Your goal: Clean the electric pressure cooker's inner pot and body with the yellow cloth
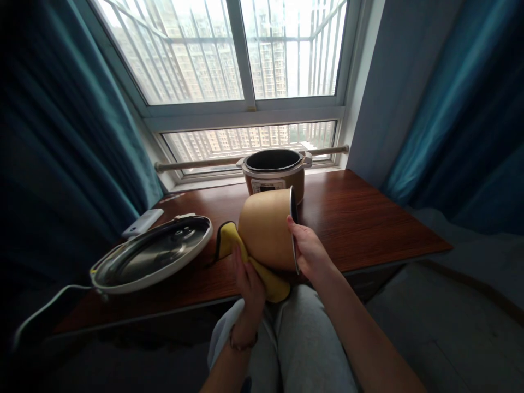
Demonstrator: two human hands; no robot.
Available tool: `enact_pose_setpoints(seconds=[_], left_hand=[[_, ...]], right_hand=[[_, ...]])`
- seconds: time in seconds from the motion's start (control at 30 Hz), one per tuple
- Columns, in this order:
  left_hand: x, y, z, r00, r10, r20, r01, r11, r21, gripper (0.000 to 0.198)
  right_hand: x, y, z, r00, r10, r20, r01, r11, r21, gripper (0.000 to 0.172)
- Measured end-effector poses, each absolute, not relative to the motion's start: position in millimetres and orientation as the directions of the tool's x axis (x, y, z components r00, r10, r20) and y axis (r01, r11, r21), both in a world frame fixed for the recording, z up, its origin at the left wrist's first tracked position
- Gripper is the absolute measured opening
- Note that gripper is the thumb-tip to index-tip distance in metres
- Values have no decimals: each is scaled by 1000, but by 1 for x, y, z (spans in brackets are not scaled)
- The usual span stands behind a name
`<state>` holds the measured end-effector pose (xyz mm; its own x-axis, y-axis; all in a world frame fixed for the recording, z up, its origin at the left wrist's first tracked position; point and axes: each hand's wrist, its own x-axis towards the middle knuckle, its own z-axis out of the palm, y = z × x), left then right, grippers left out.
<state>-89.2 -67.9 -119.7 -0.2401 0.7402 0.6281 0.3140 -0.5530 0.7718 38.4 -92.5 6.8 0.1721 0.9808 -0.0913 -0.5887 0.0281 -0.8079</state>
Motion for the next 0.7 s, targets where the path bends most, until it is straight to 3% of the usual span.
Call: enact_pose_setpoints(seconds=[0.1, 0.17, 0.27, 0.37, 0.5, 0.6, 0.7], left_hand=[[-90, -64, -119, -316, 873, 372, 37, -380, 924, 45], [-90, -61, -121, -320, 924, 211, -117, -259, 959, 46], [-89, -59, -124, -297, 946, 127, -219, -197, 956, 46], [-88, -63, -121, -303, 932, 197, -171, -257, 951, 46], [-87, -71, -114, -332, 856, 397, 58, -401, 914, 45], [-88, -77, -119, -262, 734, 626, 287, -560, 777, 44], [-88, -83, -135, -81, 672, 736, 414, -649, 639, 39]], right_hand=[[42, -92, 1, 163, 986, -27, -560, 70, -826, 40], [43, -96, -9, 175, 985, 12, -546, 107, -831, 40], [42, -105, -29, 204, 978, 32, -514, 135, -847, 35], [39, -112, -41, 257, 966, 35, -475, 157, -866, 30], [30, -117, -36, 255, 967, 1, -521, 138, -842, 31], [24, -120, -24, 233, 972, -23, -582, 120, -804, 31], [17, -123, -15, 218, 975, -37, -610, 106, -786, 30]])
